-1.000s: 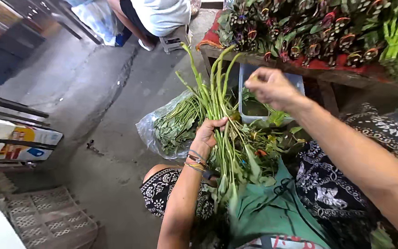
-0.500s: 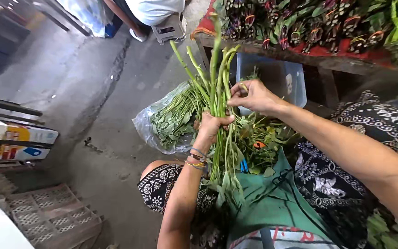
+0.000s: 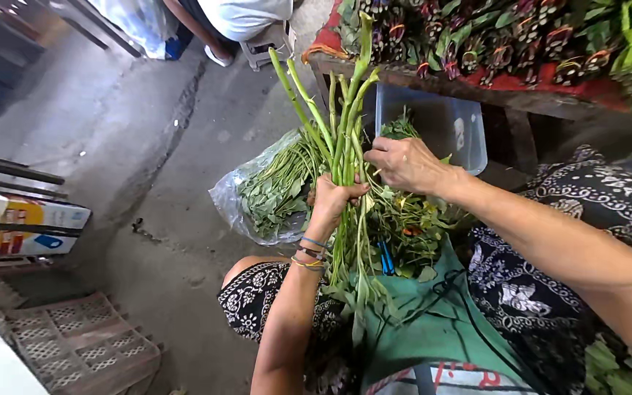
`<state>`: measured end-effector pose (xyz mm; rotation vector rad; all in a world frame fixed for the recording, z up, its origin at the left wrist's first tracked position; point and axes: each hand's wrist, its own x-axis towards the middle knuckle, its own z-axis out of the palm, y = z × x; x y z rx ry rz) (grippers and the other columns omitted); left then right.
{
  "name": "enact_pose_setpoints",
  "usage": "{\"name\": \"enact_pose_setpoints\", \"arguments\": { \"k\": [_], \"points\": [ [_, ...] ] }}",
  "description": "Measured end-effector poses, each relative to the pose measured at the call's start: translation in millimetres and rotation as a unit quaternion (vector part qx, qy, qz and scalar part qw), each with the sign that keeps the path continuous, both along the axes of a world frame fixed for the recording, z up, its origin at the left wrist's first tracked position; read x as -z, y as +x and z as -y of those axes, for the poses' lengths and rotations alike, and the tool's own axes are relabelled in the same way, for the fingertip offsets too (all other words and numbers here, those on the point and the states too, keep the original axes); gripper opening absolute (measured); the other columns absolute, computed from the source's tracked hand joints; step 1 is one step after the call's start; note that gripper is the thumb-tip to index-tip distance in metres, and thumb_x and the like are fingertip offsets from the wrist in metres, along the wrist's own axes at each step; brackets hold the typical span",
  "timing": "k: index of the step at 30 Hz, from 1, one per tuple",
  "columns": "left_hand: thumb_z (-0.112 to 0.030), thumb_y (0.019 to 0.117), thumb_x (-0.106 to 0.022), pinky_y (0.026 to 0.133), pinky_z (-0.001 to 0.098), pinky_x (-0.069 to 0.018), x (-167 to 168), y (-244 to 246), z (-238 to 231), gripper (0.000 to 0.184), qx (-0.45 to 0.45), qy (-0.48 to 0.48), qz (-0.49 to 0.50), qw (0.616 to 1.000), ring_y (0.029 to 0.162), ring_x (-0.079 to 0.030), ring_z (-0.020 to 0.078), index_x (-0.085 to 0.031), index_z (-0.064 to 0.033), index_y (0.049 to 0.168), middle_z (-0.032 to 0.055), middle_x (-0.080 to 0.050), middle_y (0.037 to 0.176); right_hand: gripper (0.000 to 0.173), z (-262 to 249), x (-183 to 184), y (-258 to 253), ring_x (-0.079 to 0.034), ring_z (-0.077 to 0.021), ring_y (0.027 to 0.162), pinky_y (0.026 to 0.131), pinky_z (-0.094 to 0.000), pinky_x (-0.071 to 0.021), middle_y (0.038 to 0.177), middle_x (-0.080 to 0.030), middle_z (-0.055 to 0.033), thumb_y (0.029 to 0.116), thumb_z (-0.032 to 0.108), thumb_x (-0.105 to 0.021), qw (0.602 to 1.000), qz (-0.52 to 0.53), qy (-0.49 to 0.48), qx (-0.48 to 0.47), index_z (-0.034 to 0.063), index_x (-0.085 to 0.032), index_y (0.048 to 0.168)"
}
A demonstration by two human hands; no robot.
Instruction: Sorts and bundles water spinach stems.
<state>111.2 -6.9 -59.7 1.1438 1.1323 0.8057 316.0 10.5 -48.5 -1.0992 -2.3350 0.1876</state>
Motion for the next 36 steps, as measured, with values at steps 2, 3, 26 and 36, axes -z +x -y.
{"name": "enact_pose_setpoints", "arguments": {
  "k": [2, 3, 26, 36],
  "points": [
    [0.007, 0.0805, -0.074, 0.042, 0.0193, -0.0451, 0.1, -1.1, -1.2, 0.018, 0.006, -0.018, 0.014, 1.000, 0.046, -0.054, 0.0068, -0.067, -0.0056, 0.091, 0.0056, -0.066, 0.068, 0.019, -4.8, -1.4, 5.7, -0.067, -0.0374, 0.068, 0.054, -0.0538, -0.0529, 0.091, -0.066, -0.0198, 0.0883, -0.003, -0.059, 1.000, 0.013, 0.025, -0.002, -0.0009, -0.073, 0.100],
    [0.006, 0.0822, -0.072, 0.044, 0.0186, -0.0451, 0.2, -3.4, -1.8, 0.018, 0.016, -0.034, 0.025, 0.999, 0.049, -0.054, 0.0058, -0.067, -0.0065, 0.094, 0.0052, -0.067, 0.071, 0.020, -6.9, -5.1, 8.7, -0.069, -0.0377, 0.075, 0.060, -0.0566, -0.0544, 0.096, -0.068, -0.0193, 0.0930, 0.000, -0.057, 1.000, -0.009, -0.011, 0.020, -0.0001, -0.073, 0.105],
    [-0.020, 0.1023, -0.059, 0.050, 0.0137, -0.0505, 18.1, -8.1, -14.7, 0.013, 0.002, -0.134, 0.359, 0.924, 0.054, -0.055, 0.0004, -0.067, -0.0135, 0.111, -0.0016, -0.065, 0.088, 0.008, 19.9, -12.0, -28.2, -0.068, -0.0135, 0.077, 0.077, -0.0359, -0.0573, 0.087, -0.072, -0.0060, 0.0917, 0.010, -0.076, 0.879, -0.260, -0.388, 0.101, 0.0050, -0.074, 0.098],
    [-0.010, 0.0923, -0.069, 0.051, 0.0171, -0.0531, 16.2, -4.7, -15.0, 0.014, -0.013, -0.131, 0.324, 0.937, 0.054, -0.057, 0.0031, -0.067, -0.0127, 0.106, 0.0004, -0.066, 0.082, 0.016, 33.7, 2.6, -30.9, -0.069, -0.0301, 0.079, 0.063, -0.0509, -0.0529, 0.088, -0.070, -0.0115, 0.0905, 0.016, -0.064, 0.988, -0.048, -0.135, 0.062, 0.0046, -0.074, 0.096]
  ]
}}
